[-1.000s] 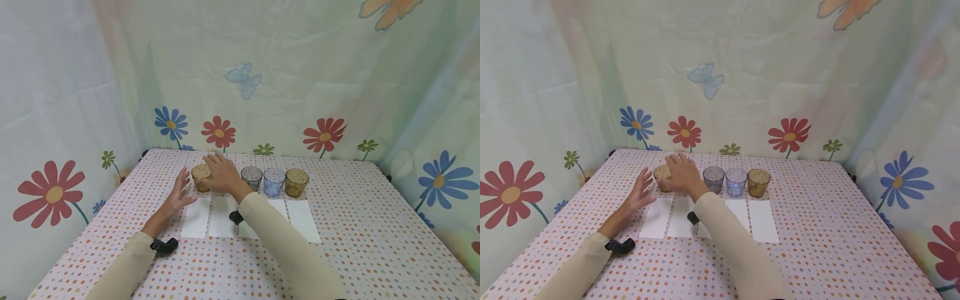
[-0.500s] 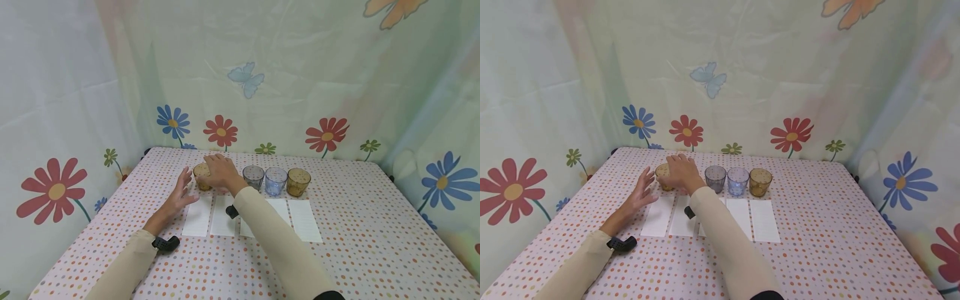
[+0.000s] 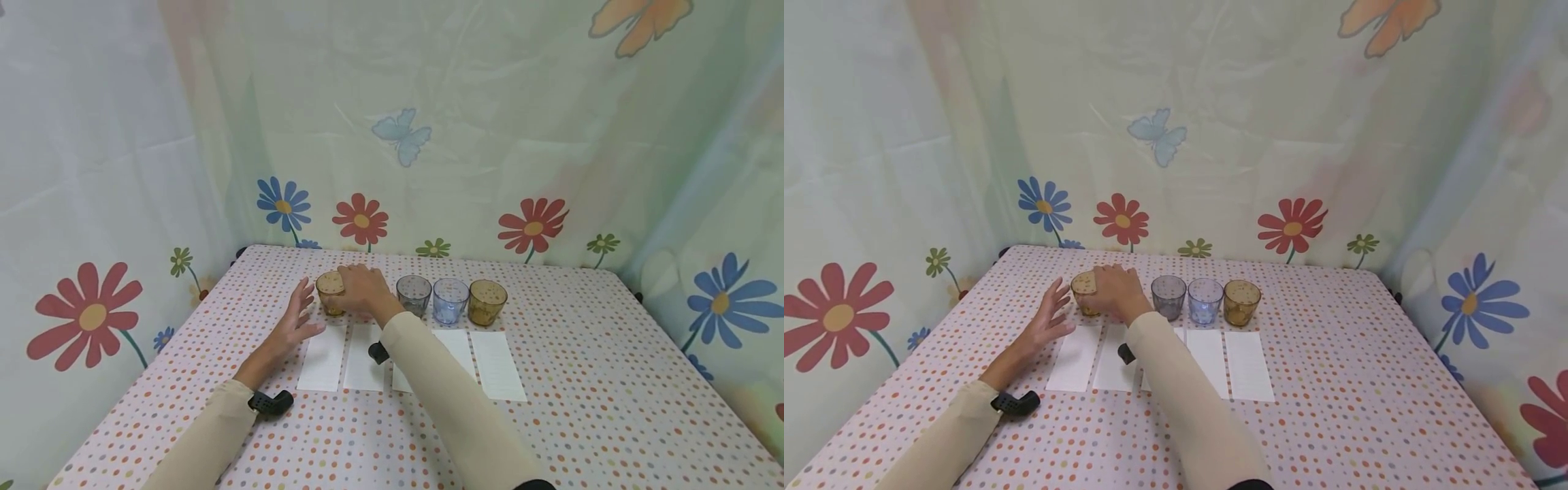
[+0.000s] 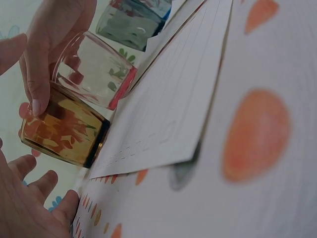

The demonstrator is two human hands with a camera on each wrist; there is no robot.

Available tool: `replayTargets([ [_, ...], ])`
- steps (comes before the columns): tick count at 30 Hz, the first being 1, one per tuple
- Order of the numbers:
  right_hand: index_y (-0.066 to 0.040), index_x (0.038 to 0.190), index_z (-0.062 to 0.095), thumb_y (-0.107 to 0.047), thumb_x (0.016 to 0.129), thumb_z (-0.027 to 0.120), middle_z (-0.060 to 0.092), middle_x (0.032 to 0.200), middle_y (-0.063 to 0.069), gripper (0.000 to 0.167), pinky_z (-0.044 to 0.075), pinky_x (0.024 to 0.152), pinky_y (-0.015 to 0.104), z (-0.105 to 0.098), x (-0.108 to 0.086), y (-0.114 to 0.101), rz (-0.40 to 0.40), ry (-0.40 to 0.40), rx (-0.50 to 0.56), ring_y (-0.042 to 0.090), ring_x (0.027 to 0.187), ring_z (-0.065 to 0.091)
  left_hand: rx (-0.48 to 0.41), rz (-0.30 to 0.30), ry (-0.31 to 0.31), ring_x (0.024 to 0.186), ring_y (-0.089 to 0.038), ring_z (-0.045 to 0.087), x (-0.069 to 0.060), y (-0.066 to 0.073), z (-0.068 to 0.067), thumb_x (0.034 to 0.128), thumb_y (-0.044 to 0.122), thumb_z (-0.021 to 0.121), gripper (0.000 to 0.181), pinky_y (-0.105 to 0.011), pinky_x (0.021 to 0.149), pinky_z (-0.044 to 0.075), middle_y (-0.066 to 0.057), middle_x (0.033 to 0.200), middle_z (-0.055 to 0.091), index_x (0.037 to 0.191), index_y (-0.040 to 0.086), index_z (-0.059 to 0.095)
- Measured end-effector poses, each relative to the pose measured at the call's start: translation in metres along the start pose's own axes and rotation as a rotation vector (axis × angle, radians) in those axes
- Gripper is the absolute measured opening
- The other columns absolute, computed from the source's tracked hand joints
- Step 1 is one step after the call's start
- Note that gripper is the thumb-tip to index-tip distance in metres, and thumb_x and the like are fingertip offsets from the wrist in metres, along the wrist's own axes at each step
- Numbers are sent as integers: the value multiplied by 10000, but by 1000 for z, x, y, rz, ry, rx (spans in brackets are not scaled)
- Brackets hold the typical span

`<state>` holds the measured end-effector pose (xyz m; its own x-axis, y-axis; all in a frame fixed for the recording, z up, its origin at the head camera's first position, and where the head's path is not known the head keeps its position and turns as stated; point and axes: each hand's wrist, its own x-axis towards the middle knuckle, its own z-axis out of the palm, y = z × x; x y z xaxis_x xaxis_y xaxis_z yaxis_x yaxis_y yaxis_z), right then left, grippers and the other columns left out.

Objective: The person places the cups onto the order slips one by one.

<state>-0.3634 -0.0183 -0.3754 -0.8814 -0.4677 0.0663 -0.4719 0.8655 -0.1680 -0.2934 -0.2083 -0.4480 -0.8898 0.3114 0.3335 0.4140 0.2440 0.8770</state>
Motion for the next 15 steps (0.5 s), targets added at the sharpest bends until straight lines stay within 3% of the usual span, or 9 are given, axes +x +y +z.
replayTargets([
  [7, -127, 1552, 402, -667, 918, 565, 493, 1538, 54, 849, 313, 1170, 542, 2, 2, 0, -9, 2, -49, 264, 1414, 436, 2, -5, -6, 1531, -469, 47, 1, 2, -1, 951, 177, 577, 949, -674, 1186, 93, -205, 1687, -14, 1629, 238, -84],
  [15, -121, 1494, 477, -623, 896, 628, 577, 1442, 46, 795, 366, 1128, 529, 3, 2, -1, -35, 30, -24, 239, 1317, 513, -41, 7, -3, 1518, -503, 53, -1, 1, -1, 938, 130, 544, 927, -699, 1172, 70, -240, 1678, 2, 1629, 153, -74],
])
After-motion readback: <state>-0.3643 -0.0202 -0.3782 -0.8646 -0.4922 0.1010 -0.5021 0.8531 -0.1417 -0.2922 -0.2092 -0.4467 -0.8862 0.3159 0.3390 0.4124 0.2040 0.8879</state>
